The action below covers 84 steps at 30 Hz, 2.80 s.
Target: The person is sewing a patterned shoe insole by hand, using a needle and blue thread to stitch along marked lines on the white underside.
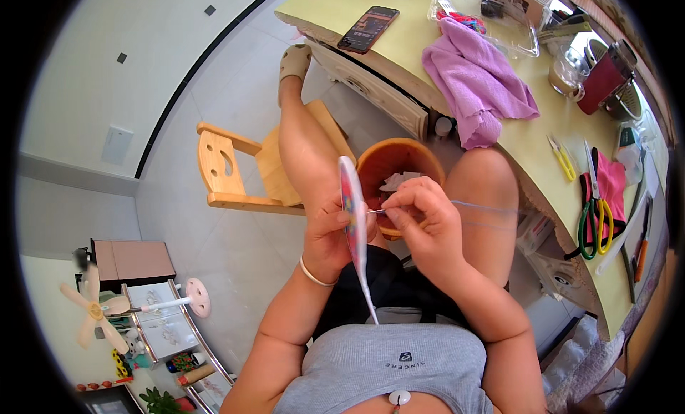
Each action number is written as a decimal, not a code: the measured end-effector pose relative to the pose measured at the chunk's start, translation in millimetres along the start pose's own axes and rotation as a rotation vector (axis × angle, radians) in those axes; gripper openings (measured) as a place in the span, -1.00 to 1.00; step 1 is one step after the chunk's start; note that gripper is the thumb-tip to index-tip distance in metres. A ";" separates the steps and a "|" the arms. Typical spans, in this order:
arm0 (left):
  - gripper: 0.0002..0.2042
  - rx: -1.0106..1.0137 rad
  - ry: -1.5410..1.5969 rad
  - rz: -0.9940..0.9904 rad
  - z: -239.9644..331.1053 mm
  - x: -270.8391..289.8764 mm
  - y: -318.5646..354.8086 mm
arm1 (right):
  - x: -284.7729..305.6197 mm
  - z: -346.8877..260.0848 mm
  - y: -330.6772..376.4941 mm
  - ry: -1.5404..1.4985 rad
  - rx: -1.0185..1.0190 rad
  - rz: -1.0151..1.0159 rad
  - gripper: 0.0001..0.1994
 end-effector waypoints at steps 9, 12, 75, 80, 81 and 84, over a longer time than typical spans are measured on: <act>-0.90 -0.174 0.558 -0.316 -26.0 3.7 1.4 | -48.3 -47.3 9.3 0.356 0.499 -0.118 -0.76; -0.90 -0.143 0.577 -0.353 -30.3 -2.7 -1.6 | -50.5 -47.3 10.1 0.366 0.521 -0.120 -0.78; -0.79 -0.169 0.407 -0.147 -37.4 10.4 2.6 | -40.3 -13.2 4.7 0.107 0.203 -0.087 -0.83; -0.72 -0.200 0.416 -0.166 -39.2 10.9 3.2 | -37.5 -20.5 5.1 0.079 0.208 -0.073 -0.82; -0.69 -0.207 0.416 -0.158 -38.6 10.9 3.1 | -36.5 -19.7 5.1 0.062 0.193 -0.067 -0.83; -0.69 -0.179 0.351 -0.146 -34.2 5.0 4.7 | -35.1 -23.3 4.7 0.056 0.215 -0.084 -0.83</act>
Point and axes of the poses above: each hand's wrist, its own y-axis away from the middle knuckle, its own x-axis out of the back of the hand, z = x × y, the point moved 10 cm from there along -y, towards the middle knuckle, and after that the axes turned 15 degrees about -y, right-handed, at the moved point
